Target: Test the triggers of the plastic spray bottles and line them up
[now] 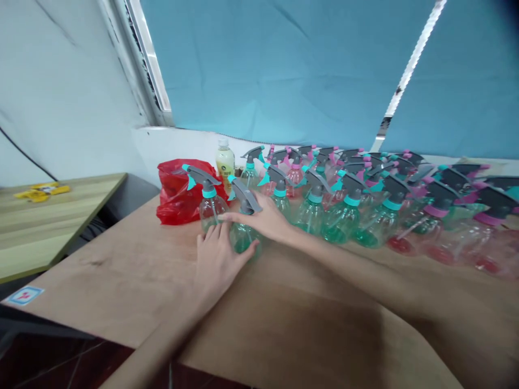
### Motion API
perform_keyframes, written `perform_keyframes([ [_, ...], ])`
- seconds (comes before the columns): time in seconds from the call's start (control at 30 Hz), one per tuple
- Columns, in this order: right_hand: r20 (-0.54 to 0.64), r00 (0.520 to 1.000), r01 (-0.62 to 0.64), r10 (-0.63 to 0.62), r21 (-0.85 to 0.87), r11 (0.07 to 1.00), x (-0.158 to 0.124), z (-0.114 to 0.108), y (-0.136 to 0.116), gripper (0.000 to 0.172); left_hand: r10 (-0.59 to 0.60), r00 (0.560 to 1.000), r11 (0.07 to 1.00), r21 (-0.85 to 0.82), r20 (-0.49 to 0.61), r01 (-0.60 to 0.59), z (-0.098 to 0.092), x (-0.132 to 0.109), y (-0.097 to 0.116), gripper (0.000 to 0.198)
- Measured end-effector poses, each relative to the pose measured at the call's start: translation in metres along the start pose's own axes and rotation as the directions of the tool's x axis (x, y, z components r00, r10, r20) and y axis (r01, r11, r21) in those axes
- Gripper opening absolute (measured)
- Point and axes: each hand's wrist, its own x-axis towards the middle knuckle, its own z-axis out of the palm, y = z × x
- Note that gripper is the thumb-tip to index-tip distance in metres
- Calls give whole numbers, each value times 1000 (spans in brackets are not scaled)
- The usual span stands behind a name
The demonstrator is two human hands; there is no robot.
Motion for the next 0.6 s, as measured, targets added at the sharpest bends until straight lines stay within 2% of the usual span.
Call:
perform_keyframes([
  [0.13, 36, 999, -13, 17, -105, 994, -8, -26, 0, 67, 1, 1000, 999, 39, -30, 0, 1, 12, -4, 54],
  [0.17, 18, 1000, 1, 2, -146, 989, -10, -33, -1, 65, 15, 999, 998, 56, -45, -13, 2, 13, -5, 55],
  [0.27, -70, 991, 94, -115, -255, 962, -11, -52, -7, 41, 50, 996, 991, 124, -73, -41, 3, 19, -6, 59],
  [0.37, -101, 965, 171, -242, -459, 872, 0, -66, -11, 23, 58, 995, 985, 169, -78, -44, 3, 24, -5, 61],
  [0.47, -110, 958, 134, -266, -648, 750, 15, -73, -11, 24, 61, 996, 983, 176, -68, -48, 3, 31, -4, 62],
  [0.6, -85, 977, 55, -196, -788, 613, 31, -73, -5, 35, 71, 996, 981, 185, -55, -59, 5, 37, -4, 62],
])
